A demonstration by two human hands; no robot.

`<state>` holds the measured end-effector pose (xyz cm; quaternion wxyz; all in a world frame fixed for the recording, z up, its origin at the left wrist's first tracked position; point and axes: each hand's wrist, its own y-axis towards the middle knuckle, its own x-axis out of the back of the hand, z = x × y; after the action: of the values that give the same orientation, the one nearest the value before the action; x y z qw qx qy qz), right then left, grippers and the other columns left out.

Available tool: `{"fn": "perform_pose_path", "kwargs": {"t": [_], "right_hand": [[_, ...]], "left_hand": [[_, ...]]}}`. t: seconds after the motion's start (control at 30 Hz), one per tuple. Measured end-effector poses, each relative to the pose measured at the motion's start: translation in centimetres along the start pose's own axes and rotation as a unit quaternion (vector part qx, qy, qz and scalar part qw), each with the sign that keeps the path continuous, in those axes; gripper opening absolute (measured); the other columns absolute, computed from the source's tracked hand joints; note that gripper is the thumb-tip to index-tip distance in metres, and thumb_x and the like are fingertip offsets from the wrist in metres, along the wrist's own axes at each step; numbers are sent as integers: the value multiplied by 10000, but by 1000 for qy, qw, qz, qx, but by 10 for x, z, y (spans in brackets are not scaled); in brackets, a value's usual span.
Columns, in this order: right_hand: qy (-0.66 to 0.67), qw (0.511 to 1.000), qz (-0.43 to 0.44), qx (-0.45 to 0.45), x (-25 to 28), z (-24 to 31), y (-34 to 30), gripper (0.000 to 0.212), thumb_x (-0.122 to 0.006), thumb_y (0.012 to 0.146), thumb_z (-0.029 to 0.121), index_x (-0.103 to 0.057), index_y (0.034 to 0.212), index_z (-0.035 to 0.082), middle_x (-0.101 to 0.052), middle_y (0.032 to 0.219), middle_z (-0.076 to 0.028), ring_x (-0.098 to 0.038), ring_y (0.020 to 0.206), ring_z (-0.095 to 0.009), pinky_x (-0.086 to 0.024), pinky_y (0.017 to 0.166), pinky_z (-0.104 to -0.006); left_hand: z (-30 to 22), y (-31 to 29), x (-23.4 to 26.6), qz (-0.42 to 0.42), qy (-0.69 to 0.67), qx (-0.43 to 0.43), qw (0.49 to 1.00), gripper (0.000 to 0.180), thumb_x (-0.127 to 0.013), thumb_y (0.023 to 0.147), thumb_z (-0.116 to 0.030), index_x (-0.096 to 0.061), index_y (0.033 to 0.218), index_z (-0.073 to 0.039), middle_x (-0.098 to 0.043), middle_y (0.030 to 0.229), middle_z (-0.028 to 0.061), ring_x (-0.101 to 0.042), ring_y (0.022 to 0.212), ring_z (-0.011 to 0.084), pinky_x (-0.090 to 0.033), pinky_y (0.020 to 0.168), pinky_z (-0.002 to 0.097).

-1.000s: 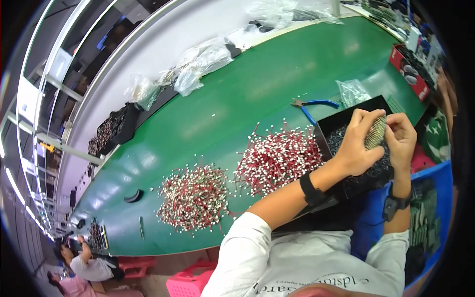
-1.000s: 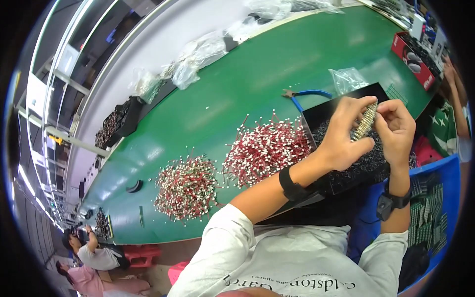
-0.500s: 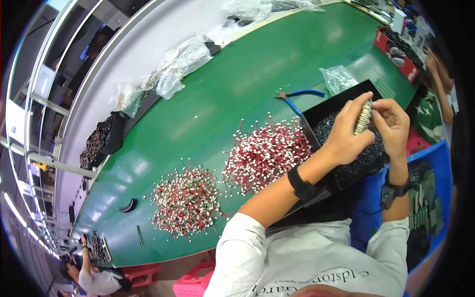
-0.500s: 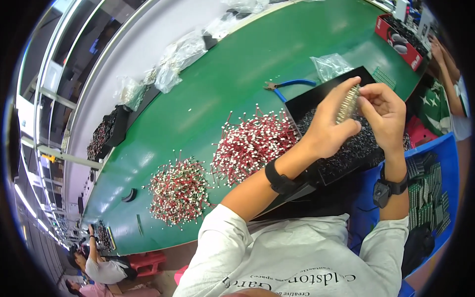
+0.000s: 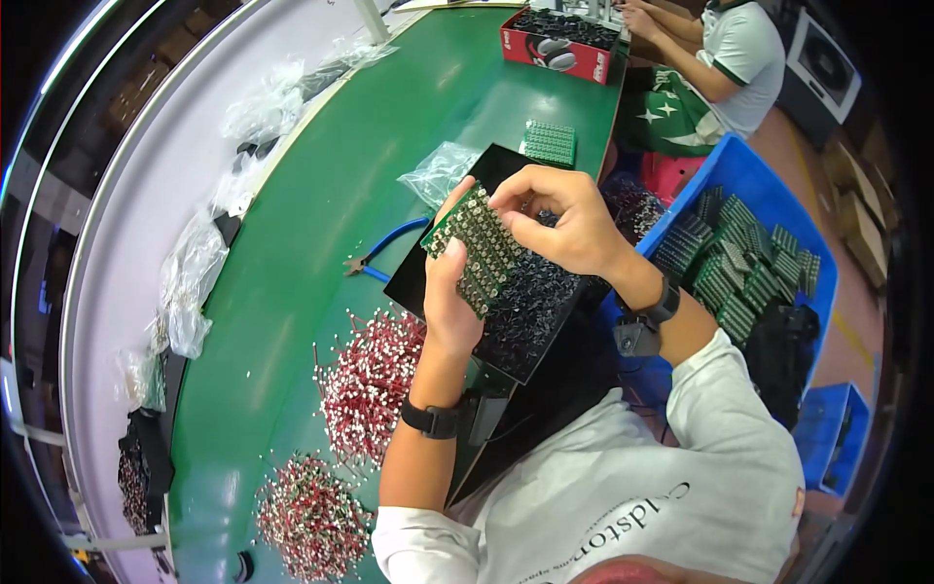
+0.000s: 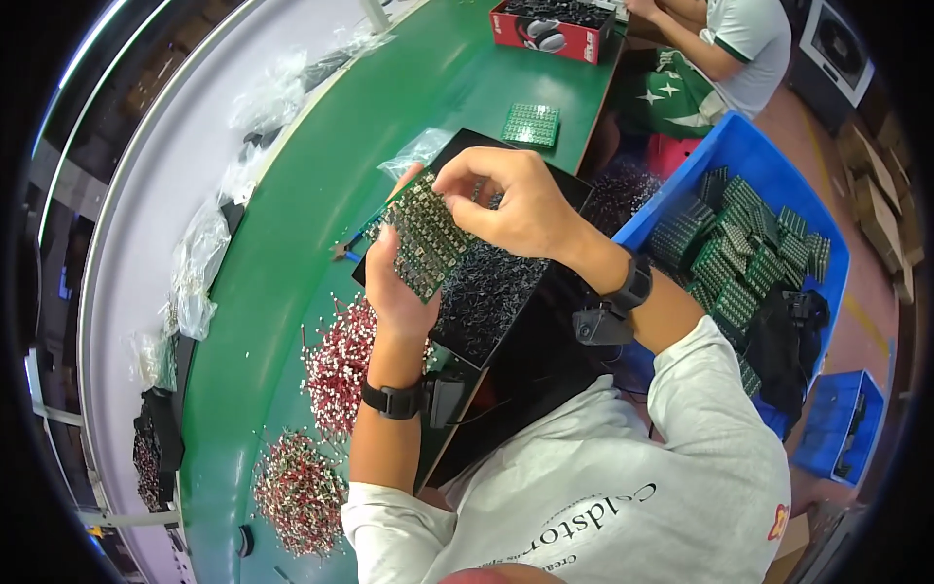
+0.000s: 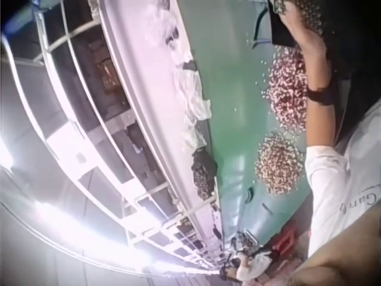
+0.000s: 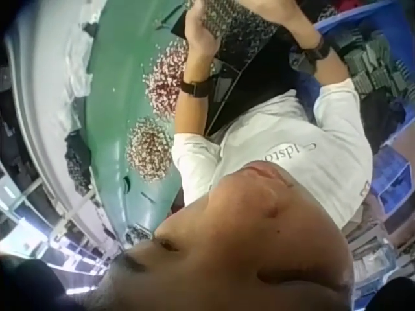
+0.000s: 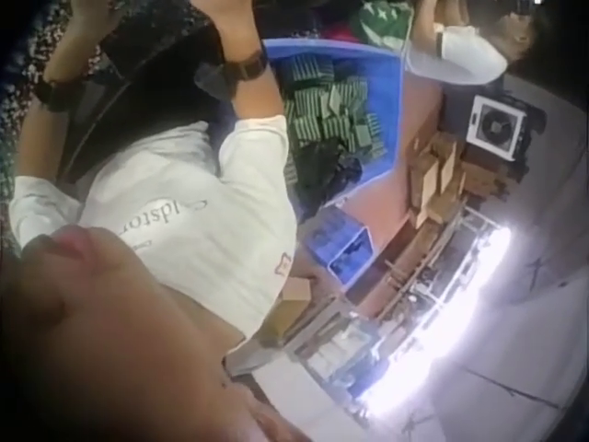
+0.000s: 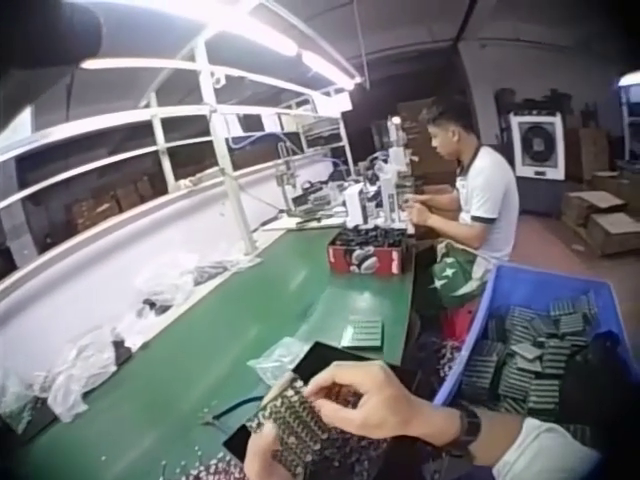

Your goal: The person populates a circuit board by inserting small electronic components into its holes by hand, turns the board over, and places it onto a stack of other boards.

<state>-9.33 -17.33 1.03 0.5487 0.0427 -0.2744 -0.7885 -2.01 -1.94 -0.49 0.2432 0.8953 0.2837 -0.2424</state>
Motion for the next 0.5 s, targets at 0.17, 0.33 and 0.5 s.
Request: {"fn": "perform_pose_path", "kwargs": {"t": [0.17,0.33,0.5], "right_hand": [[10,1000,-7,-13,-8,2,1,120,-647,885,-38,-662,1002,-62,-677,900,-75,-645,826,-78,-542,687,-222],[2,999,-38,-33,-15,4,0,126,-714,872,-15,-661,978,-53,-678,823,-51,-642,736,-70,-535,669,-210],[112,993,-15,-45,-14,-7,0,93,-696,871,-20,-637,942,-24,-656,843,-29,-631,786,-60,-522,654,-208]], "left_hand": [[4,0,4,11,67,-33,997,760,-429,998,-508,-286,1515,31,-561,1323,166,-560,1228,236,-420,1068,368],[10,1,6,14,180,-66,981,836,-354,992,-644,-314,1511,9,-525,1381,185,-536,1265,272,-415,1084,390],[11,-1,6,3,172,-94,981,780,-345,1014,-595,-380,1465,40,-566,1324,177,-558,1224,263,-419,1070,388]]}}
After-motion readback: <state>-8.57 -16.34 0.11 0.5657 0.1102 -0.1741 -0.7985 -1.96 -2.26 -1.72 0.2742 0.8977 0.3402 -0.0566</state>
